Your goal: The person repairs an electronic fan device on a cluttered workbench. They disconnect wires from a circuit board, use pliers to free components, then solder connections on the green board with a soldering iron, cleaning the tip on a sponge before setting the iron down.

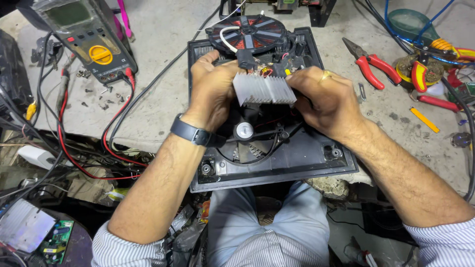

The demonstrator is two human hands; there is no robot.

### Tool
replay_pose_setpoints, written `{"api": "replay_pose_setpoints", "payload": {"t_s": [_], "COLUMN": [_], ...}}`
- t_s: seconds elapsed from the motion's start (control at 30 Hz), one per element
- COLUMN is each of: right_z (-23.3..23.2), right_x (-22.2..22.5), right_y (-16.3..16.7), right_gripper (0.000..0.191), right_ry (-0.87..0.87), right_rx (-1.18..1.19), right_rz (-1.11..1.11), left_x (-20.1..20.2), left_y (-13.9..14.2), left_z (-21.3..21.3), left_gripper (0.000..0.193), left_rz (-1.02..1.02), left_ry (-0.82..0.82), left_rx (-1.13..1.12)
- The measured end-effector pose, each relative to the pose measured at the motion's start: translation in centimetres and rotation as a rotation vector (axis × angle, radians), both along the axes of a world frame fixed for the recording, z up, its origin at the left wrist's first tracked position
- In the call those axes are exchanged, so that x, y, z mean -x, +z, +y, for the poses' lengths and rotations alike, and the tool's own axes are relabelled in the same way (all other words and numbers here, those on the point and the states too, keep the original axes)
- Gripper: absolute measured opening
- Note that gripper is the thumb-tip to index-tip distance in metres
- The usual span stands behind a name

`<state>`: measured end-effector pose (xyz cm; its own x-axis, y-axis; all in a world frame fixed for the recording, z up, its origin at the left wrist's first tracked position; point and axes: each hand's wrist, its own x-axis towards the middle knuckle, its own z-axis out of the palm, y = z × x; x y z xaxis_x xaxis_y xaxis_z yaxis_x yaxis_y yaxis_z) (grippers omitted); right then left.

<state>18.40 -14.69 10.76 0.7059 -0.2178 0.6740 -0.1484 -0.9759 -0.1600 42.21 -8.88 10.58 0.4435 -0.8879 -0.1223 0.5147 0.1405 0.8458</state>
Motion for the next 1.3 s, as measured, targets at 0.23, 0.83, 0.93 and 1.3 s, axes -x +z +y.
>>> {"api": "replay_pose_setpoints", "payload": {"t_s": [0.23, 0.83, 0.93, 1.3], "right_z": [0.4, -3.0, -4.1, -5.2], "right_x": [-0.4, 9.1, 9.1, 5.6], "right_y": [1.0, 3.0, 0.7, -0.7], "right_gripper": [0.025, 0.01, 0.009, 0.018], "right_ry": [-0.114, -0.61, -0.511, -0.751], "right_rx": [0.284, -0.208, -0.181, -0.303], "right_rz": [0.19, 0.383, 0.458, 0.749], "left_x": [-1.0, -1.6, -1.7, -2.7], "left_y": [0.9, 0.2, 0.7, -0.3], "left_z": [1.3, 0.5, 0.7, 1.5], "left_gripper": [0.053, 0.041, 0.037, 0.033], "left_rz": [0.029, -0.006, -0.025, -0.042], "left_ry": [-0.189, -0.412, -0.36, -0.381], "left_rx": [0.037, 0.12, 0.06, 0.074]}}
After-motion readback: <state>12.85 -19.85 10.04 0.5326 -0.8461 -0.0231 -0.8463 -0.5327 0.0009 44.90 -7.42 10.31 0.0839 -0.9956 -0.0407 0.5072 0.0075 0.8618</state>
